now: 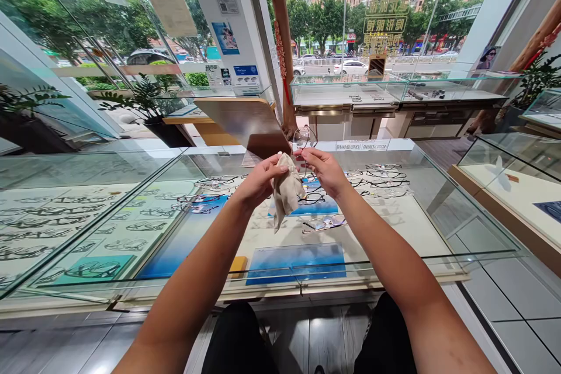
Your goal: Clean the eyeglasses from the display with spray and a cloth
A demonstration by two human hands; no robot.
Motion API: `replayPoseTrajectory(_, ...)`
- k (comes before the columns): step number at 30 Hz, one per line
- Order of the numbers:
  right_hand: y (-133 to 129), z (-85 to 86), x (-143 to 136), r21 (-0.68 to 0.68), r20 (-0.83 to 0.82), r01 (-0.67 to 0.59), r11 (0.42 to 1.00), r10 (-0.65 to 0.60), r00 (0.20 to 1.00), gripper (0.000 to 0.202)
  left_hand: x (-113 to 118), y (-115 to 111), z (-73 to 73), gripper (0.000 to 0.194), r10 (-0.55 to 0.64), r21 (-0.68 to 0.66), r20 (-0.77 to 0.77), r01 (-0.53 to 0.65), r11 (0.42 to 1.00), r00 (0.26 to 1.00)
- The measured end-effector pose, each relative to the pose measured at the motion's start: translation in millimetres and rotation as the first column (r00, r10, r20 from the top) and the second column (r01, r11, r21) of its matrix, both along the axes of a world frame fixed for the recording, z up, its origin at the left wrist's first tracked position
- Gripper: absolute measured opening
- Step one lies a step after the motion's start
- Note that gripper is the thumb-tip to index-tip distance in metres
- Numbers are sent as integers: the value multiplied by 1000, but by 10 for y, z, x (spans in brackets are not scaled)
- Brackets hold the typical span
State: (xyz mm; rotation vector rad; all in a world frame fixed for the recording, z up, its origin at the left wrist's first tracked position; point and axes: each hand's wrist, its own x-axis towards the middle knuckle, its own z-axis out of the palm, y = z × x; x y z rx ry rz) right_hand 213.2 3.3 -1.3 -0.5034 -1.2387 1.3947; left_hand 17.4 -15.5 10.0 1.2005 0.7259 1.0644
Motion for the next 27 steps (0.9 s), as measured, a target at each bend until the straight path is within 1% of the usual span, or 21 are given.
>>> replayPoseTrajectory(4, 23, -14, 13, 6, 6, 28, 1000, -28, 1000, 31, -5, -7, -20, 49, -33, 11, -32, 33, 999, 999)
replayPoseTrajectory(8, 37, -33, 15, 3, 16, 10, 1000, -10, 1000, 32, -12, 4, -59, 51, -53, -6, -20, 53, 999, 998)
replayPoseTrajectory(10, 33, -32, 4, 0, 13, 5, 1000, -5, 1000, 33, -9, 15, -71, 53, -35, -6, -7, 35, 999, 999)
replayPoseTrajectory(15, -5, -30, -71, -35, 0, -12, 999, 12, 1000, 39, 45, 35, -96, 58, 75, -17, 75, -73, 997, 994)
replayPoseTrajectory(19, -34, -45, -130, -88, -38, 18, 996, -22, 999, 42, 120, 21, -138, 63, 103, -16, 151, -102, 995, 983)
replayPoseTrajectory(24, -60, -44, -146, -130, -51, 46, 990, -53, 997, 46, 223, -40, -199, 64, 56, -38, 119, -52, 998, 991)
replayPoseTrajectory(27, -71, -43, -147, -155, -64, 60, 986, -71, 995, 46, 285, -75, -225, 63, 65, -8, 65, -64, 998, 996)
